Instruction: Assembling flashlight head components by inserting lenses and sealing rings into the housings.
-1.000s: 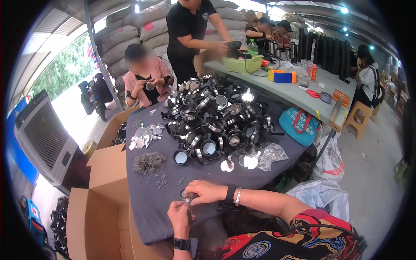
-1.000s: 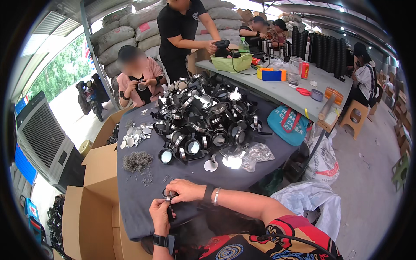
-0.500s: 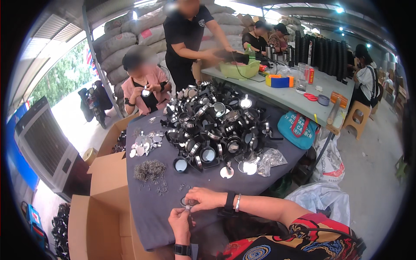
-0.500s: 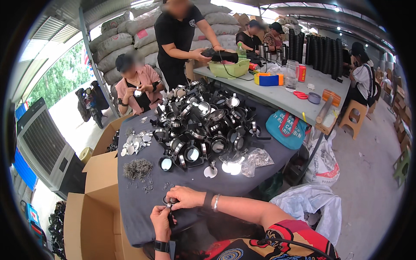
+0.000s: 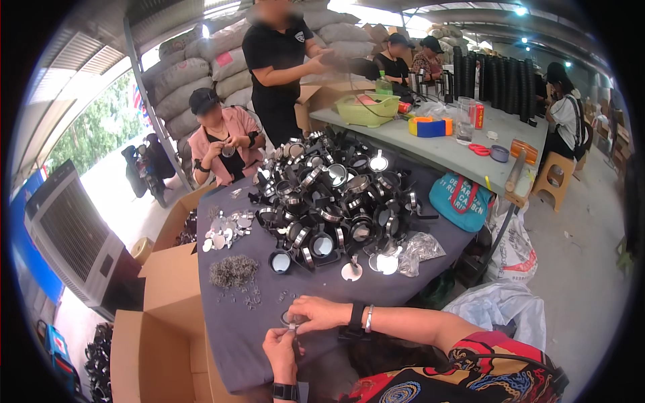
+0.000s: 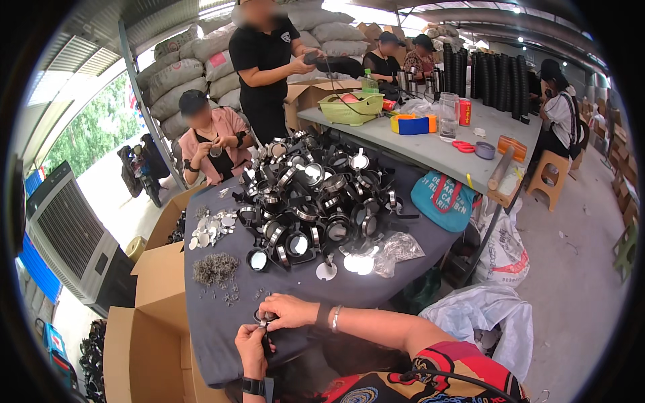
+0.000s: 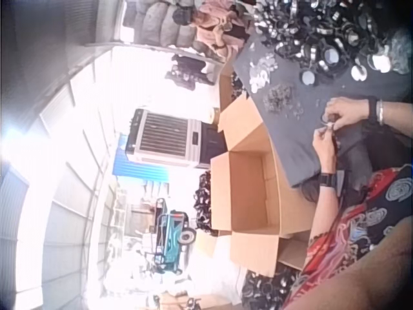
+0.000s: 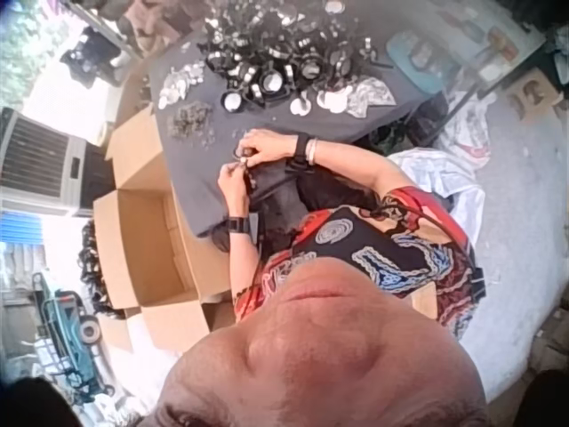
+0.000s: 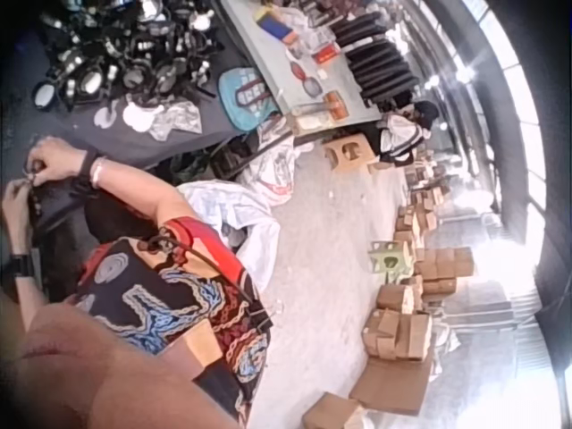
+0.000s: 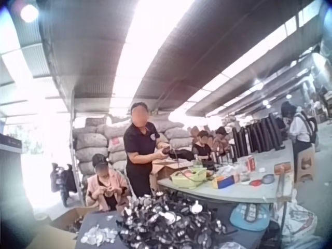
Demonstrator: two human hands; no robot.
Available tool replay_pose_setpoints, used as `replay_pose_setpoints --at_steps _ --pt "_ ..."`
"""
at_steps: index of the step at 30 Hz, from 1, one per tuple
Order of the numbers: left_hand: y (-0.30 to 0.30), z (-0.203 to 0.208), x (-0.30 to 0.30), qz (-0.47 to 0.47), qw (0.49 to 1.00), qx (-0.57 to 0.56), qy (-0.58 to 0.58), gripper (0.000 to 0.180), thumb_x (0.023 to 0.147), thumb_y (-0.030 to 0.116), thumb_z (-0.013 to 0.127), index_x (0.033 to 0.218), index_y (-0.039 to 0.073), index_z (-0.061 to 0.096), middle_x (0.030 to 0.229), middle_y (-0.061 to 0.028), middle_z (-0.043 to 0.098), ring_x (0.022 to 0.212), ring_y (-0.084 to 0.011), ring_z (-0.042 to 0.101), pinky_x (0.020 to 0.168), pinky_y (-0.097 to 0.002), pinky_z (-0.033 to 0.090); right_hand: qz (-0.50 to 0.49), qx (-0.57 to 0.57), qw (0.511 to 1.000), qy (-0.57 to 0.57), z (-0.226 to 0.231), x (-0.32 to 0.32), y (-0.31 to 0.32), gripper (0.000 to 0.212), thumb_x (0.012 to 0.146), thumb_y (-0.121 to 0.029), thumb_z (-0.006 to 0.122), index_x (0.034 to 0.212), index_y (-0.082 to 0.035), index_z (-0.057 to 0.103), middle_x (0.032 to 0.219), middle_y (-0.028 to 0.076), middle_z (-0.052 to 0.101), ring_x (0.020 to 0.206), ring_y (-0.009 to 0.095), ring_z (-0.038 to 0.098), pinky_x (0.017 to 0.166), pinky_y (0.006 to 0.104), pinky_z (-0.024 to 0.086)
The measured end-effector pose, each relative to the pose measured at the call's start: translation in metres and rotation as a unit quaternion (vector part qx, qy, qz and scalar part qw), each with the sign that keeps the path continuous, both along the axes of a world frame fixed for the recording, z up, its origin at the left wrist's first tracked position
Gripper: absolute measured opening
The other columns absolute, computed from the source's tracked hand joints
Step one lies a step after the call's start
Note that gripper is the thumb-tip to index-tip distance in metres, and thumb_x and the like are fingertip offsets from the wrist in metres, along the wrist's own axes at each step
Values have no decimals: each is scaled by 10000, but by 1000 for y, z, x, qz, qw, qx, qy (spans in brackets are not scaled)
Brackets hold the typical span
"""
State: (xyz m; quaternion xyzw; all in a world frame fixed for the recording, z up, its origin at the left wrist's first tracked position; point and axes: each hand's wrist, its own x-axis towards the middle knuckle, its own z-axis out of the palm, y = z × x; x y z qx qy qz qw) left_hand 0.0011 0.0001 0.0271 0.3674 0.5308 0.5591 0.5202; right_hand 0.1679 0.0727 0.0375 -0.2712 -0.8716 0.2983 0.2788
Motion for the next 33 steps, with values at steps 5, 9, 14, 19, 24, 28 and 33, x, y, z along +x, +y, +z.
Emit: replay_pose_setpoints --at_steps 5,9,14,19,24,28,33 --pt "-3 -5 -5 -5 999 16 -32 128 822 16 630 857 -6 509 627 -70 570 430 -132 534 363 -260 455 6 12 1000 2 -5 -4 0 329 776 -258 692 1033 -79 589 882 83 562 878 269 511 785 384 409" --pt "-7 -6 -5 -7 999 15 -33 131 812 19 647 839 -6 522 631 -71 578 448 -125 541 376 -259 465 4 2 1000 -10 1 -3 -7 301 768 -229 714 1007 -90 596 882 65 571 893 256 515 788 373 421" --pt "-7 -5 -4 -15 999 9 -32 102 837 9 612 849 6 511 623 -75 573 425 -137 538 364 -265 464 2 -10 1000 -8 0 -2 -6 323 776 -246 704 1031 -82 594 867 64 564 887 248 510 781 370 415" --pt "-3 -2 -1 -14 999 18 -33 104 846 21 603 839 17 499 614 -63 557 410 -138 527 362 -263 459 3 4 1000 -17 1 -1 -1 349 782 -268 694 1051 -70 592 865 68 559 879 244 504 778 368 412" --pt "-2 1 -3 -15 999 13 -26 101 844 26 600 840 17 500 615 -70 558 409 -143 529 364 -267 459 2 13 1000 -8 2 -2 1 343 783 -271 696 1040 -69 592 883 73 565 888 251 511 787 371 415" --pt "-3 -3 -6 -7 1000 2 5 103 830 10 602 838 10 499 617 -87 561 422 -163 543 369 -281 465 -2 29 1000 -9 -5 -5 -1 315 774 -249 705 1021 -82 606 902 80 582 900 256 530 787 370 427" --pt "-13 2 -1 -26 999 30 -14 126 875 118 632 847 14 567 633 -34 549 493 -107 507 426 -250 423 9 5 1000 1 -3 -1 -6 345 797 -281 707 1044 -68 595 893 67 580 893 238 524 797 361 434"
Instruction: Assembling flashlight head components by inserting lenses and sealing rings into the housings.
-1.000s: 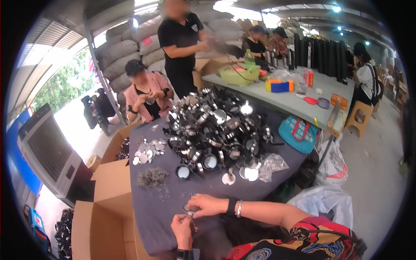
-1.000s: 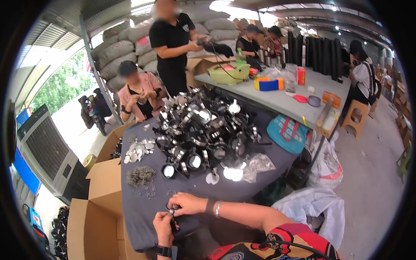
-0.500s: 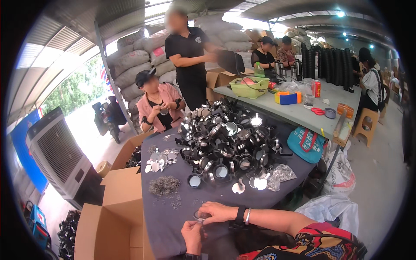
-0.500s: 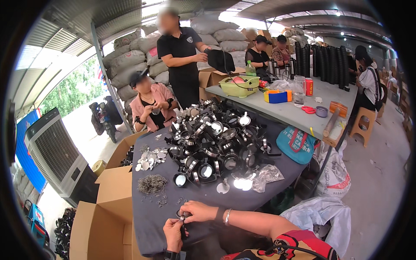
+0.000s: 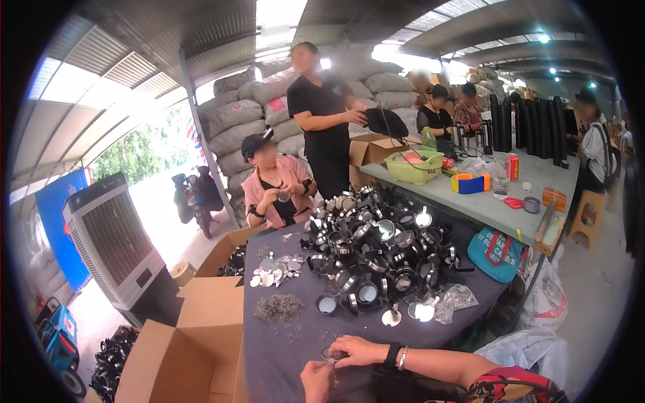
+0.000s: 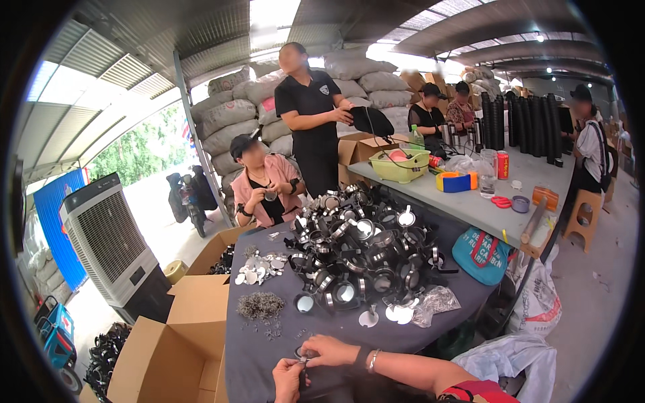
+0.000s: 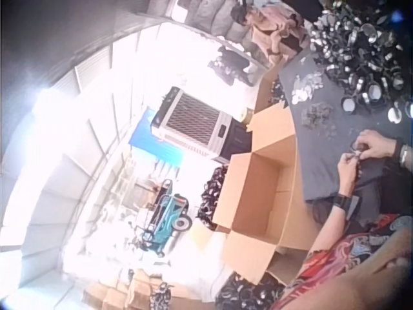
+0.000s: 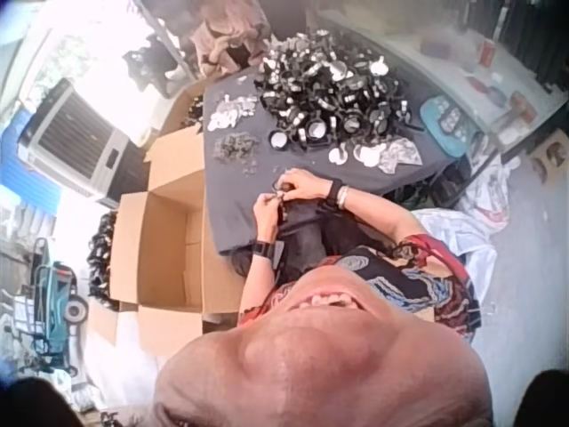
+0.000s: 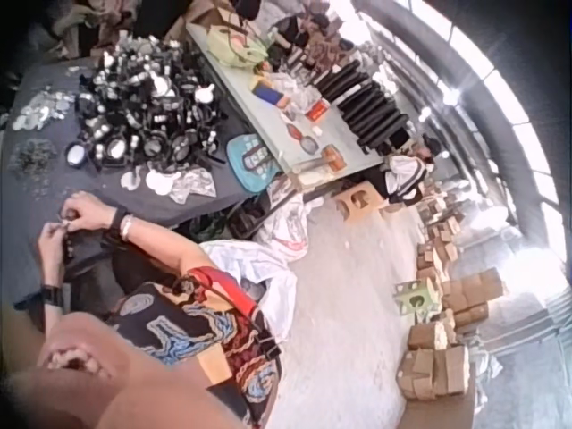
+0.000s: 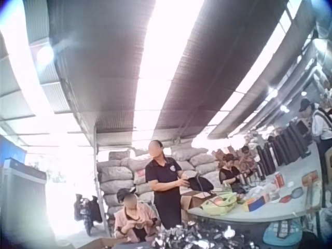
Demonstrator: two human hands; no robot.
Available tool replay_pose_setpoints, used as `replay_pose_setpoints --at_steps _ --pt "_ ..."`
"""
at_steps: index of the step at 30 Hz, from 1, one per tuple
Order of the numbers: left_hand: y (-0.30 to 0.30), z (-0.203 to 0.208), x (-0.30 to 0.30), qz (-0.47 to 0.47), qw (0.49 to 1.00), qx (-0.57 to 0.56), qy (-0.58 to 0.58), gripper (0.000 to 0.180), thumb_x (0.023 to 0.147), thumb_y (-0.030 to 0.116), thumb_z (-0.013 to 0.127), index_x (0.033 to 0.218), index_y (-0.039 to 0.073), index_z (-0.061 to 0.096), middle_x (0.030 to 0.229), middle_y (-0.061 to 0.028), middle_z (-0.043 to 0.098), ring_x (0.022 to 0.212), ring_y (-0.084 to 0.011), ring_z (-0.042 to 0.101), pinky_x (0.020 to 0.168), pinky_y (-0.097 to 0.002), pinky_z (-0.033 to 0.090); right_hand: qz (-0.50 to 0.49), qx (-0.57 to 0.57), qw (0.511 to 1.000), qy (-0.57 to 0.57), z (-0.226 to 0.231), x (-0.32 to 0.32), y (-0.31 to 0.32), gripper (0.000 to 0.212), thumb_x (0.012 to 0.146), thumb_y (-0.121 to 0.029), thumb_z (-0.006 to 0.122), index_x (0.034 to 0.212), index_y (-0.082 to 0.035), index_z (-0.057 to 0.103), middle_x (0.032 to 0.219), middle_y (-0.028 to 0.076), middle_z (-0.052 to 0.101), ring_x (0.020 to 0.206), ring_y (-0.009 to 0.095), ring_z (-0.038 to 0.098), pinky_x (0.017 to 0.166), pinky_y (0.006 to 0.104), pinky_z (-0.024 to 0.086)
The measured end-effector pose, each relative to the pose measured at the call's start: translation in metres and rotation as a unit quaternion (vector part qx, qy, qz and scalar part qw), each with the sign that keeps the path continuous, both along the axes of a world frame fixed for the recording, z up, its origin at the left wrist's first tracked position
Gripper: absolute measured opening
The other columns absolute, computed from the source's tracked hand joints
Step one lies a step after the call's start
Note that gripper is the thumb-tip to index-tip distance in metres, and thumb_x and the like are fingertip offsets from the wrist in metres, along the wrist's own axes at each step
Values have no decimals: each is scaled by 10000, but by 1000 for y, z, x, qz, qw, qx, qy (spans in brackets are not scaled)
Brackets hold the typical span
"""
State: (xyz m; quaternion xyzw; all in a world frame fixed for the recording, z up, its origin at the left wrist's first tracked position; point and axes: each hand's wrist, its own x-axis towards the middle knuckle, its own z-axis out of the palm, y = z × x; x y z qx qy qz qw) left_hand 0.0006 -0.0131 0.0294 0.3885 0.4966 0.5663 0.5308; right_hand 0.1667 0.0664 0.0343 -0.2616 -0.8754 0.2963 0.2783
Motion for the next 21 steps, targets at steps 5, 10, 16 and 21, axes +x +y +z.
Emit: replay_pose_setpoints --at_steps 5,10,16,21 --pt "-5 0 -2 6 1000 4 0 132 868 108 643 838 18 551 607 -35 531 443 -114 486 389 -253 419 -7 -3 1000 -23 4 -2 -4 350 804 -284 706 1053 -65 594 898 63 582 899 231 524 804 354 433" --pt "0 4 3 -1 1000 4 -1 132 870 109 639 839 19 547 610 -36 531 434 -117 482 388 -253 419 -14 -8 1000 1 3 2 -2 341 788 -275 699 1043 -75 592 900 82 581 906 262 529 793 384 424" --pt "3 4 3 11 1000 -1 2 139 869 111 639 834 20 540 606 -39 529 431 -119 482 382 -254 410 -23 3 1000 -12 6 -1 1 338 796 -269 702 1053 -76 598 881 67 562 890 242 508 791 359 413" --pt "1 4 3 18 1000 12 7 142 864 111 645 831 19 542 602 -43 529 432 -121 484 383 -257 408 -24 -8 1000 -5 4 -1 -2 324 787 -277 690 1037 -93 599 910 83 559 918 271 503 797 384 406"
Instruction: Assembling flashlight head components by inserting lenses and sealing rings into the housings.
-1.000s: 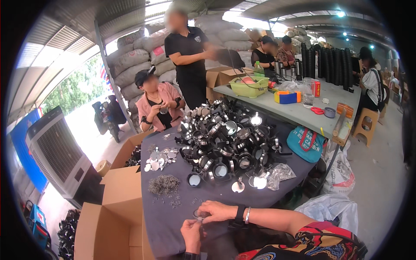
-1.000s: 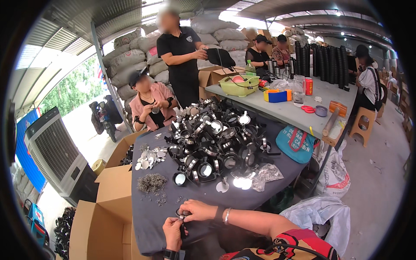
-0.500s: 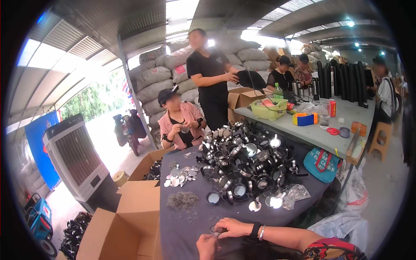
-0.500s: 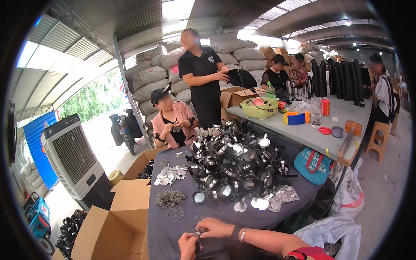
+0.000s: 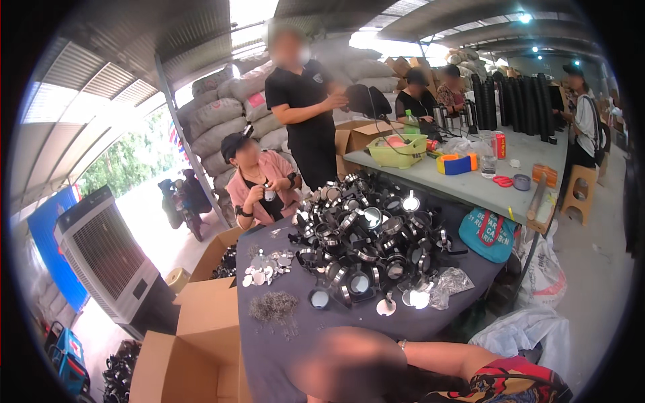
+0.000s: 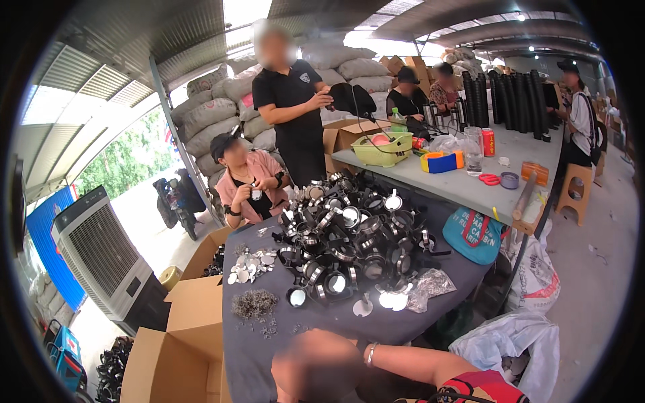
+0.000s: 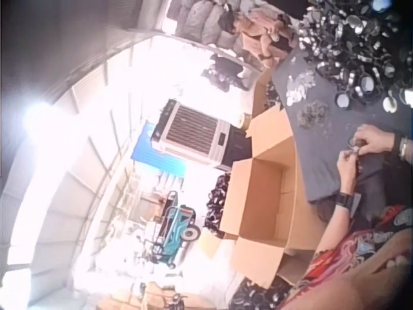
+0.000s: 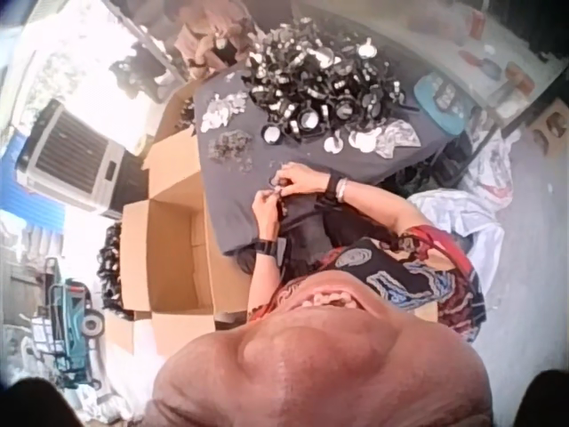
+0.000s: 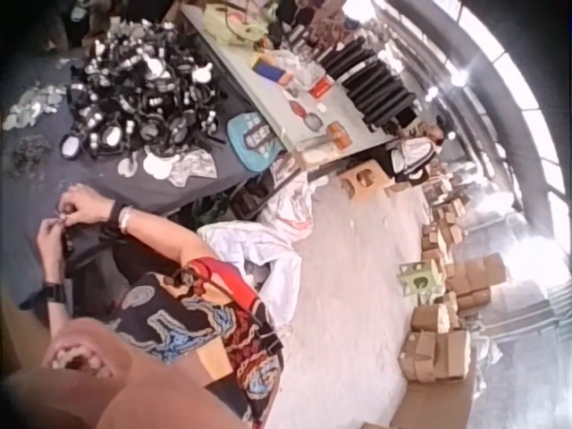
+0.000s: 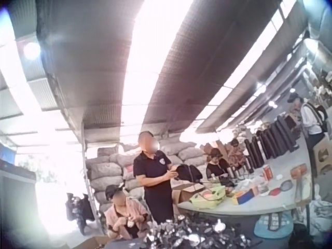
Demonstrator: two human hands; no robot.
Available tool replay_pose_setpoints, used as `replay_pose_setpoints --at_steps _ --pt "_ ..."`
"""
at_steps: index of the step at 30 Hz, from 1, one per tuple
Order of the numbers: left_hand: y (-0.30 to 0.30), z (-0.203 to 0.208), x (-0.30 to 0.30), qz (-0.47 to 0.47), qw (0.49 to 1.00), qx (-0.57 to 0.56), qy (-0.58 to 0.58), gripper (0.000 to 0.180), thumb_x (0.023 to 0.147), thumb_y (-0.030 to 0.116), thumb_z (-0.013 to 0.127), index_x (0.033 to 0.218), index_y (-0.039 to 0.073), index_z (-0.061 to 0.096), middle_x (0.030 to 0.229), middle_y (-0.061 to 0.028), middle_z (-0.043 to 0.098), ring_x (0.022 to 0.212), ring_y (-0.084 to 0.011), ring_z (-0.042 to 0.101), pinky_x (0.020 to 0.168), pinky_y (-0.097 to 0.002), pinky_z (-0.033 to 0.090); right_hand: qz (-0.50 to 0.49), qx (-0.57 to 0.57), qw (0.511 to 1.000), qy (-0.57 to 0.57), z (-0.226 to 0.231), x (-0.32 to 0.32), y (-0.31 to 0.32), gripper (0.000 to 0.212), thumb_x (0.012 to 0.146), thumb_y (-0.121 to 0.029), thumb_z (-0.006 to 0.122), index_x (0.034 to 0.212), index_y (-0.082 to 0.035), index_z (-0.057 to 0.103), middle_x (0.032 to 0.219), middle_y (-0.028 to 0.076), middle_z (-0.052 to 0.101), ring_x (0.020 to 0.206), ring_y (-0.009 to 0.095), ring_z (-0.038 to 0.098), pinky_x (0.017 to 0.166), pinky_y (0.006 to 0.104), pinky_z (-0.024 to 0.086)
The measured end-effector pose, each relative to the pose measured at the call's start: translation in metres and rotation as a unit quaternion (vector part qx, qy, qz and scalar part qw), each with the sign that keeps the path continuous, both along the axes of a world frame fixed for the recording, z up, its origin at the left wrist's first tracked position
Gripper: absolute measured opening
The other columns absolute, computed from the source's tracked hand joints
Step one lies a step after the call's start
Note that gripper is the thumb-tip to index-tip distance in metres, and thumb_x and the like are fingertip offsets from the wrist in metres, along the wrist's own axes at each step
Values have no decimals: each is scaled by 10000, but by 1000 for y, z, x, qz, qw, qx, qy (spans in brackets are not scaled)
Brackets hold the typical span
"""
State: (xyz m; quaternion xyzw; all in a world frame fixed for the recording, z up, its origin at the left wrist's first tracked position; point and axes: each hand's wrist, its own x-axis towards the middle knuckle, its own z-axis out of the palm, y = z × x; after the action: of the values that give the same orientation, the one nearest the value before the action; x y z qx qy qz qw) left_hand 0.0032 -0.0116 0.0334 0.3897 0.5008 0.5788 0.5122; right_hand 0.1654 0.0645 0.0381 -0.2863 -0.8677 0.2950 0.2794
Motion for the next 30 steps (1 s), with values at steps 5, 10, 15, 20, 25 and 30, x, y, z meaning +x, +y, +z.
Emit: replay_pose_setpoints --at_steps 5,10,15,20,25,30 --pt "-1 1 2 -3 1000 -11 7 137 867 111 642 833 15 551 598 -42 527 432 -119 481 384 -257 405 2 -12 1000 15 -14 0 2 330 787 -278 692 1039 -88 594 900 78 566 911 270 516 801 388 414" --pt "-6 2 1 -5 1000 -18 20 142 873 122 637 838 14 552 601 -39 523 434 -115 476 387 -251 412 6 -6 1000 -5 -4 1 -3 370 800 -299 689 1065 -65 580 913 84 556 907 254 496 802 360 401" --pt "-3 3 4 4 1000 0 19 137 873 125 637 844 20 553 617 -33 522 438 -111 473 385 -251 419 4 -2 1000 -2 -4 2 0 384 798 -285 682 1090 -59 574 919 90 555 908 258 494 799 361 403" --pt "-2 4 4 2 1000 -13 14 122 871 110 634 846 25 551 622 -31 525 446 -112 477 387 -251 419 -7 -20 1000 17 -4 1 0 307 759 -233 705 1000 -83 587 898 71 561 923 253 504 806 373 412" --pt "-3 6 5 4 1000 -17 22 116 878 99 624 831 33 540 620 -33 526 433 -119 474 383 -256 407 -15 -12 1000 5 -2 2 -3 335 772 -256 682 1039 -80 583 917 85 566 931 264 507 805 382 417" --pt "-3 5 2 -2 1000 2 22 123 879 102 623 823 33 539 611 -31 524 430 -115 474 385 -252 409 -15 10 1000 -8 -5 0 -4 355 788 -285 661 1072 -89 578 935 90 576 952 274 513 800 390 427"
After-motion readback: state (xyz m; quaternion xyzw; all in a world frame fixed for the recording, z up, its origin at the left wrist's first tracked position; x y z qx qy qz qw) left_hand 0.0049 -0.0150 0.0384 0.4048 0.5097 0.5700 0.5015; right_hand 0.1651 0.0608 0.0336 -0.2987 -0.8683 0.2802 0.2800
